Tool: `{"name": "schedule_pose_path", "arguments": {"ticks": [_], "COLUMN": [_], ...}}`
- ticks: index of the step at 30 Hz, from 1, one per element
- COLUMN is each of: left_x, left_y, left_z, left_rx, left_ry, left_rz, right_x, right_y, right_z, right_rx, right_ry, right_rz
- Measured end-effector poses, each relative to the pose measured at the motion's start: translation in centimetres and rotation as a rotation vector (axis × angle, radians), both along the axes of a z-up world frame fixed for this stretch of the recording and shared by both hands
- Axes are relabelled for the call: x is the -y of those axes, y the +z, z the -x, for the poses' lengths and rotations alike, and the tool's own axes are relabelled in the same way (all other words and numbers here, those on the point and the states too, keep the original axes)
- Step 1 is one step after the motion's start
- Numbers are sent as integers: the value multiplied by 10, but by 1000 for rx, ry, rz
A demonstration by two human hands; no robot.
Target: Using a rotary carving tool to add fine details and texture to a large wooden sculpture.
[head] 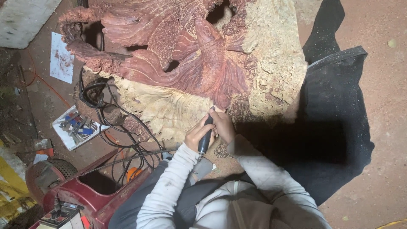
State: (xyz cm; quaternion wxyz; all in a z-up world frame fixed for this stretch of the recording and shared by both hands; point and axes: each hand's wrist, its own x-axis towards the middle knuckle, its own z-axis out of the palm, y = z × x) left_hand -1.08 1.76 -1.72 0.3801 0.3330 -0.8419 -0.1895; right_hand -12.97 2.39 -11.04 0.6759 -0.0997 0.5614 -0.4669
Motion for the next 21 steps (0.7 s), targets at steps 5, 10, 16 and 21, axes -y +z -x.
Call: {"name": "schedule_pose_path", "arguments": {"ticks": [5,10,16,21], "left_x": [-3,-7,-12,-13], "left_y": [5,4,15,28], "left_z": [1,-1,2,7], "left_rx": [13,29,70,98], "left_ry": [5,6,9,15], "left_rz": [-8,-17,-53,-78], "right_x": [-2,-10,-14,-14], "right_y": [18,4,3,7], "right_z": [4,0,-2,1], "right_rx": [26,67,169,192], "right_ry": [5,-1,-1,9], "right_rz": [-30,-28,-92,-117]}}
